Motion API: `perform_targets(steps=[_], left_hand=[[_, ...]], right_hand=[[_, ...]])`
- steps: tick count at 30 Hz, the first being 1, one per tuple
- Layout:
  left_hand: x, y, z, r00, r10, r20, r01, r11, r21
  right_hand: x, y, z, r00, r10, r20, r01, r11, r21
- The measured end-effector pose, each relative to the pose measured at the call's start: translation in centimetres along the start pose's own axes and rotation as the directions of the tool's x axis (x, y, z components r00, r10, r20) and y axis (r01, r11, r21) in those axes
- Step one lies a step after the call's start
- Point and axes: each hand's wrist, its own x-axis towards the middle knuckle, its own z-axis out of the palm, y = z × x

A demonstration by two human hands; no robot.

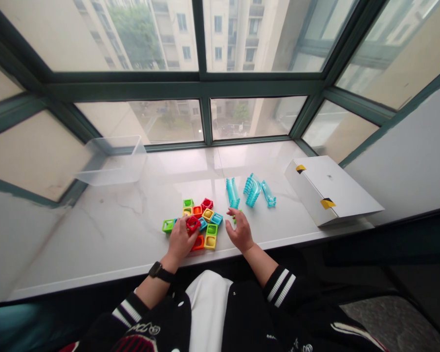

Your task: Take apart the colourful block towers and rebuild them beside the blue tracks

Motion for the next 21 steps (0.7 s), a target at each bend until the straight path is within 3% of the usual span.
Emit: perform_targets(steps=[4, 10, 14, 21], left_hand=[[0.1, -0.1, -0.1, 0.999, 0.030, 0.020, -0.030, 0.999, -0.024], [0.1, -0.4, -0.4, 0.997, 0.033, 0.077, -0.030, 0.999, -0.037], [0.1, -0.3, -0.4, 0.995, 0.032, 0.089, -0.029, 0.999, -0.040], [0.3, 0.1, -0.4, 0.997, 0.023, 0.070, -0.021, 0.999, -0.036]], right_hand=[[1.0, -2.3, 2.1, 0.974, -0.101, 0.203, 0.072, 0.987, 0.144], [1.9, -3.6, 6.0, 0.911, -0.105, 0.400, 0.056, 0.990, 0.133], [2.1, -4.0, 7.0, 0.910, -0.078, 0.407, 0.023, 0.990, 0.139], [2.2, -4.1, 5.5, 0.954, -0.002, 0.299, -0.080, 0.963, 0.259]])
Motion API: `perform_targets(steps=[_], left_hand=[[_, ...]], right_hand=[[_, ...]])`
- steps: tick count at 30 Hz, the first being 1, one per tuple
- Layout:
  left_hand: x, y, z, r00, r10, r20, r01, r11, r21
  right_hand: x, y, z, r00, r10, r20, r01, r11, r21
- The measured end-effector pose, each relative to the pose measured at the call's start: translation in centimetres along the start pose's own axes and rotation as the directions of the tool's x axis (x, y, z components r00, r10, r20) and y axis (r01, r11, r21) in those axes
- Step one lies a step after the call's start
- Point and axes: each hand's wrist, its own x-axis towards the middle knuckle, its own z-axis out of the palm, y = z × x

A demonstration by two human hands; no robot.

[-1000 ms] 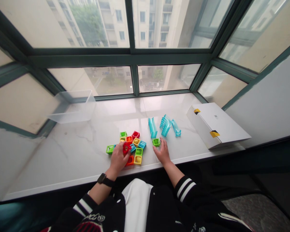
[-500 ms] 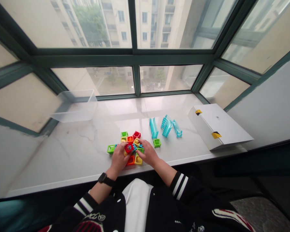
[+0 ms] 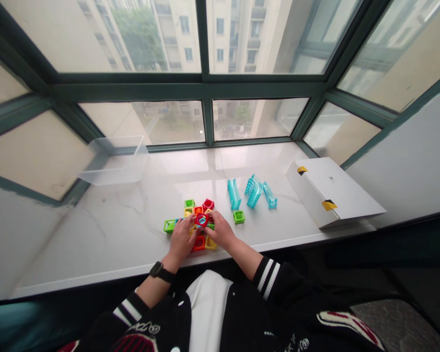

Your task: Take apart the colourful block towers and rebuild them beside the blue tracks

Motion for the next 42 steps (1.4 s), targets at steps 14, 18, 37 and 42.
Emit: perform_targets(steps=[14, 18, 37, 42], left_hand=[[1.2, 2.5, -4.0, 0.998, 0.053, 0.041, -0.035, 0.939, -0.343], [1.0, 4.5, -4.6, 0.983, 0.104, 0.151, -0.014, 0.863, -0.505], [0.6, 7.4, -4.5, 0.990, 0.138, -0.038, -0.140, 0.874, -0.465], [0.2, 7.1, -3.7, 0.988, 0.154, -0.011, -0.143, 0.886, -0.440]], right_hand=[[-1.8, -2.2, -4.0, 0.997, 0.062, 0.037, -0.070, 0.941, 0.332], [-2.2, -3.3, -4.3, 0.991, 0.036, 0.126, -0.087, 0.900, 0.428], [-3.2, -2.6, -3.6, 0.948, 0.114, 0.295, -0.288, 0.702, 0.651], [-3.5, -2.0, -3.7, 0.945, 0.152, 0.289, -0.312, 0.682, 0.661]])
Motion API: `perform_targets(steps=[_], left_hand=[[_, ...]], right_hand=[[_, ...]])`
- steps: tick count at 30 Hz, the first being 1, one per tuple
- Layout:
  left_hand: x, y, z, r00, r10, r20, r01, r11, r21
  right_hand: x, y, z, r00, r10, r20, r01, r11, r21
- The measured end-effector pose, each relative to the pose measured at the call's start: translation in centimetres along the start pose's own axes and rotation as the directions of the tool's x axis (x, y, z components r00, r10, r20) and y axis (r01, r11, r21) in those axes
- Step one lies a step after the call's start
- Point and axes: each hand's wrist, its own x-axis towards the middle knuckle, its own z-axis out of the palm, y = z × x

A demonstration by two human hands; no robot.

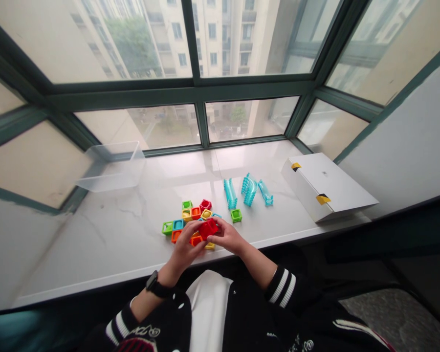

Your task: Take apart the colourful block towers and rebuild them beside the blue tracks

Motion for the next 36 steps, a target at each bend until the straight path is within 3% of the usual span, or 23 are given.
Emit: perform_targets(steps=[5, 10, 13, 17, 24, 30, 36], left_hand=[[0.3, -2.4, 0.0, 0.997, -0.001, 0.078, -0.015, 0.980, 0.199], [0.7, -5.3, 1.1, 0.985, -0.154, 0.078, 0.082, 0.817, 0.571], [0.2, -6.4, 1.9, 0.973, -0.207, 0.105, 0.092, 0.759, 0.644], [-0.3, -6.9, 2.3, 0.971, -0.208, 0.118, 0.079, 0.744, 0.663], [-0.2, -6.8, 2.0, 0.970, -0.214, 0.117, 0.086, 0.749, 0.657], [-0.1, -6.5, 1.9, 0.969, -0.216, 0.116, 0.090, 0.752, 0.653], [-0.1, -6.3, 1.9, 0.974, -0.197, 0.110, 0.080, 0.760, 0.644]], right_hand=[[-0.6, -0.5, -2.3, 0.993, -0.010, -0.117, -0.002, 0.995, -0.098], [-2.6, -2.1, -5.9, 0.953, -0.042, -0.301, -0.007, 0.987, -0.159], [-4.2, -2.4, -8.4, 0.892, -0.087, -0.444, -0.007, 0.979, -0.206], [-5.9, -1.8, -11.9, 0.771, -0.154, -0.618, -0.055, 0.950, -0.307], [-6.5, -0.3, -15.7, 0.659, -0.188, -0.728, -0.246, 0.861, -0.444], [-5.1, 1.3, -16.8, 0.645, -0.282, -0.710, -0.285, 0.773, -0.567], [-3.9, 2.3, -17.3, 0.684, -0.271, -0.677, -0.356, 0.685, -0.635]])
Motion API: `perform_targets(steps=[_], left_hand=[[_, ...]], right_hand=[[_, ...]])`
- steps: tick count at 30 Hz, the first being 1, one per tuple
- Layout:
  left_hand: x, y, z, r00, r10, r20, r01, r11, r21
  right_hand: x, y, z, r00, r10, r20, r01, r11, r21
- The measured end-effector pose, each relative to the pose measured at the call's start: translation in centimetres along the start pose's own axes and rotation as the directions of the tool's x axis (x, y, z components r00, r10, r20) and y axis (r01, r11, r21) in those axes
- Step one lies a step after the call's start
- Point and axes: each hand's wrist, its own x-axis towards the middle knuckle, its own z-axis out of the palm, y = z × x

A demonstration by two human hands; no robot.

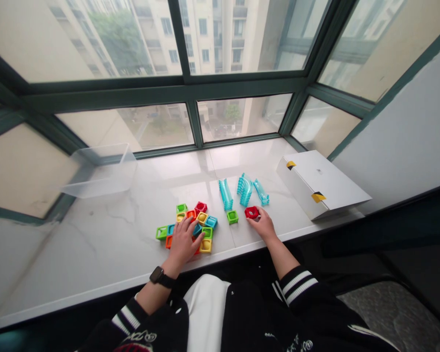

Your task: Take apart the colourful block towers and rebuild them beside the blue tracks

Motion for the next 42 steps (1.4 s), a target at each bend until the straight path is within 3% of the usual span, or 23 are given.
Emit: perform_targets(steps=[9, 42], left_hand=[[0.0, -0.1, 0.1, 1.000, -0.009, 0.006, 0.010, 1.000, -0.020], [0.1, 0.1, -0.1, 1.000, -0.003, -0.007, 0.003, 1.000, -0.024]], right_hand=[[0.6, 0.8, 0.7, 0.999, -0.042, 0.020, 0.044, 0.988, -0.146], [0.2, 0.5, 1.2, 0.995, -0.084, 0.055, 0.095, 0.964, -0.249]])
